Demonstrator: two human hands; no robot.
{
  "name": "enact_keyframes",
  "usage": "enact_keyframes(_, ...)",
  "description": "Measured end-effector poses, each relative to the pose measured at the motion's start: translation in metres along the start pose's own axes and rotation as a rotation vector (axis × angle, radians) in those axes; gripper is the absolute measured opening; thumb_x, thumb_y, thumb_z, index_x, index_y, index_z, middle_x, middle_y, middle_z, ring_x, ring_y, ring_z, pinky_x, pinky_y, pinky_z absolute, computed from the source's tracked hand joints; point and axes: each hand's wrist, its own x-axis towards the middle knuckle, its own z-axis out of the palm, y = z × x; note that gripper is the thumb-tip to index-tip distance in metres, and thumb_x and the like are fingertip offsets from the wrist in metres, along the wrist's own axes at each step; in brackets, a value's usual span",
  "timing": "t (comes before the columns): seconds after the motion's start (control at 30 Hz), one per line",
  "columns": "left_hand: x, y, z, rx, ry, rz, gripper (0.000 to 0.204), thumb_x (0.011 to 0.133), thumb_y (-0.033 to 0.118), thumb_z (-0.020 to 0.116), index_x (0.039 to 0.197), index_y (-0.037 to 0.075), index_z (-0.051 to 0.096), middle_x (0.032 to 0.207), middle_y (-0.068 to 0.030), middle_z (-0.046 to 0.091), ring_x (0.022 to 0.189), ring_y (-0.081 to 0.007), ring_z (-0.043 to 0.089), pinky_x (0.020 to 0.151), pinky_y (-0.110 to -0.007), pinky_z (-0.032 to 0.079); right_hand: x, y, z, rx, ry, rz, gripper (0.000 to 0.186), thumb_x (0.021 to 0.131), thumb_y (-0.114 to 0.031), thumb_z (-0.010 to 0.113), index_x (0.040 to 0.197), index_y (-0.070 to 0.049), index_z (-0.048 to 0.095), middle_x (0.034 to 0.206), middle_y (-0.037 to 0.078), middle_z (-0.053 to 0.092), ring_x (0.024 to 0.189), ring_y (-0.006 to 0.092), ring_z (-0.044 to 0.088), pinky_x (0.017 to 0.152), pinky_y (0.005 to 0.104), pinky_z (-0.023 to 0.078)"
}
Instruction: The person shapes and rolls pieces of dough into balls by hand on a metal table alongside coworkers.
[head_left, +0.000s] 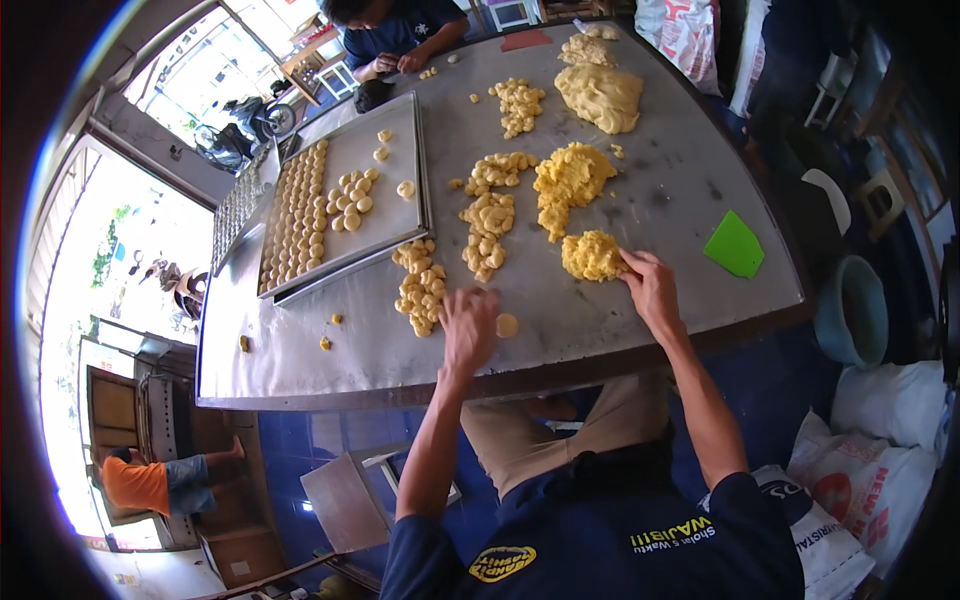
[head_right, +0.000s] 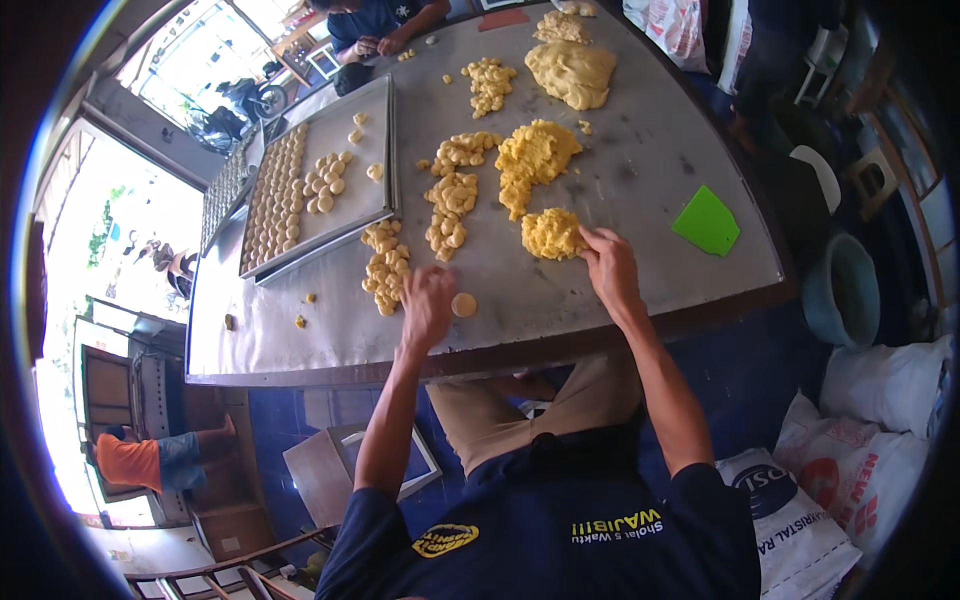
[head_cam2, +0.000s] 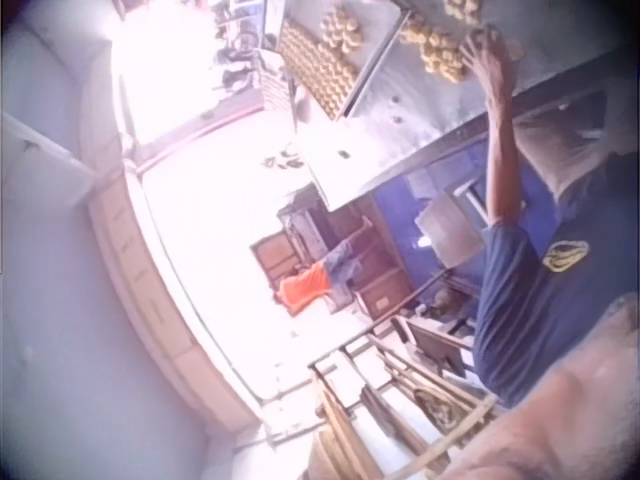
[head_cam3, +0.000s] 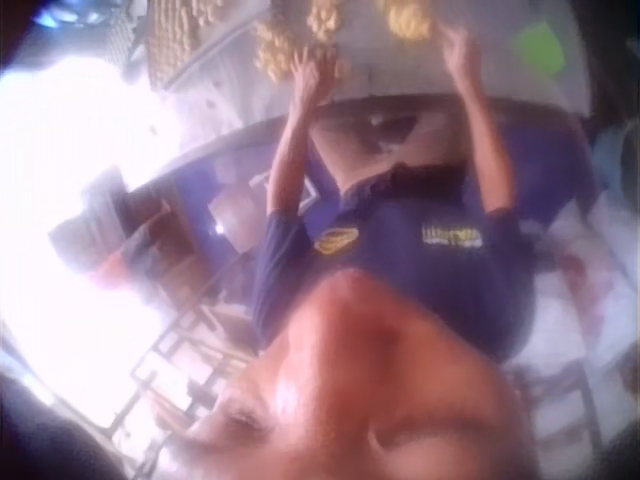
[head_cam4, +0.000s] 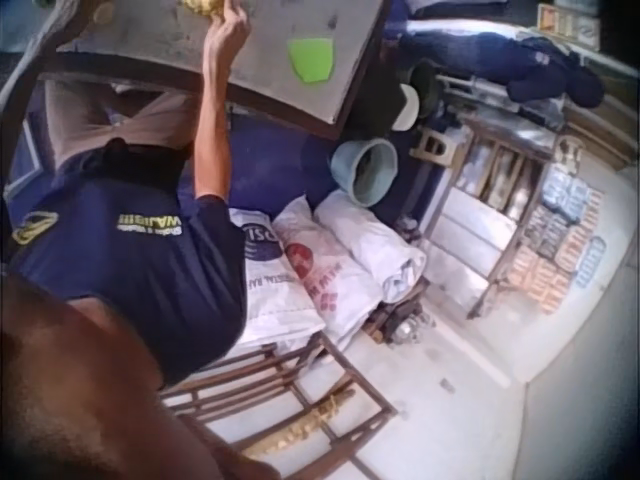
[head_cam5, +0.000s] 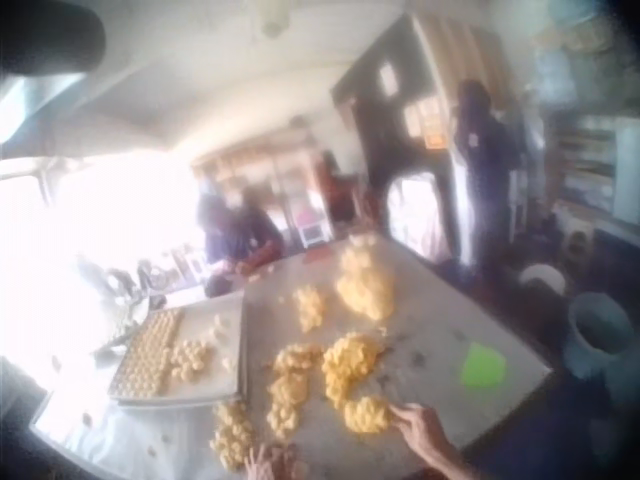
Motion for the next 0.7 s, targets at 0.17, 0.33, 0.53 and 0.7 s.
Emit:
enact_keyframes(0.17,-0.023,0.022,-0.048,-0.523,-0.054,-0.419,0.038,0.089,0.003,0.069,0.127,0.007,0.067,0.136,-0.0177,0.061,0.126,-0.0391,0.054,0.103,-0.046,0.046,0.012,0.004,0.0,0.124,-0.092,0.198,0.048,0.084,0.001,0.075,0.131,0.003,0.066,0.111,0.023,0.07,0.097,0.0388,0.069,0.084,0.0418,0.055)
enact_keyframes(0.33,0.045,-0.013,-0.042,-0.296,0.62,-0.29,0.048,0.089,-0.001,0.064,0.136,0.007,0.06,0.138,-0.0169,0.06,0.128,-0.0384,0.052,0.109,-0.048,0.042,0.008,0.01,0.009,0.023,-0.192,0.105,0.062,0.081,-0.017,0.085,0.137,0.0,0.063,0.125,0.025,0.065,0.111,0.0385,0.065,0.094,0.0425,0.052)
enact_keyframes(0.53,0.066,-0.047,0.019,0.044,0.191,0.16,0.034,0.087,0.005,0.065,0.121,0.004,0.063,0.118,-0.0143,0.063,0.118,-0.0348,0.055,0.097,-0.046,0.048,0.001,-0.016,0.021,-0.027,-0.134,0.037,0.057,0.077,-0.019,0.087,0.128,-0.001,0.07,0.115,0.019,0.069,0.106,0.0375,0.064,0.095,0.0448,0.048)
enact_keyframes(0.7,0.071,-0.024,0.02,-0.356,0.136,-0.417,0.035,0.089,0.026,0.076,0.114,0.006,0.064,0.095,-0.0164,0.064,0.094,-0.0365,0.061,0.086,-0.048,0.051,-0.002,-0.014,0.008,-0.203,-0.147,-0.054,0.038,0.077,-0.004,0.076,0.115,-0.002,0.074,0.102,0.018,0.068,0.096,0.0373,0.064,0.094,0.0444,0.049)
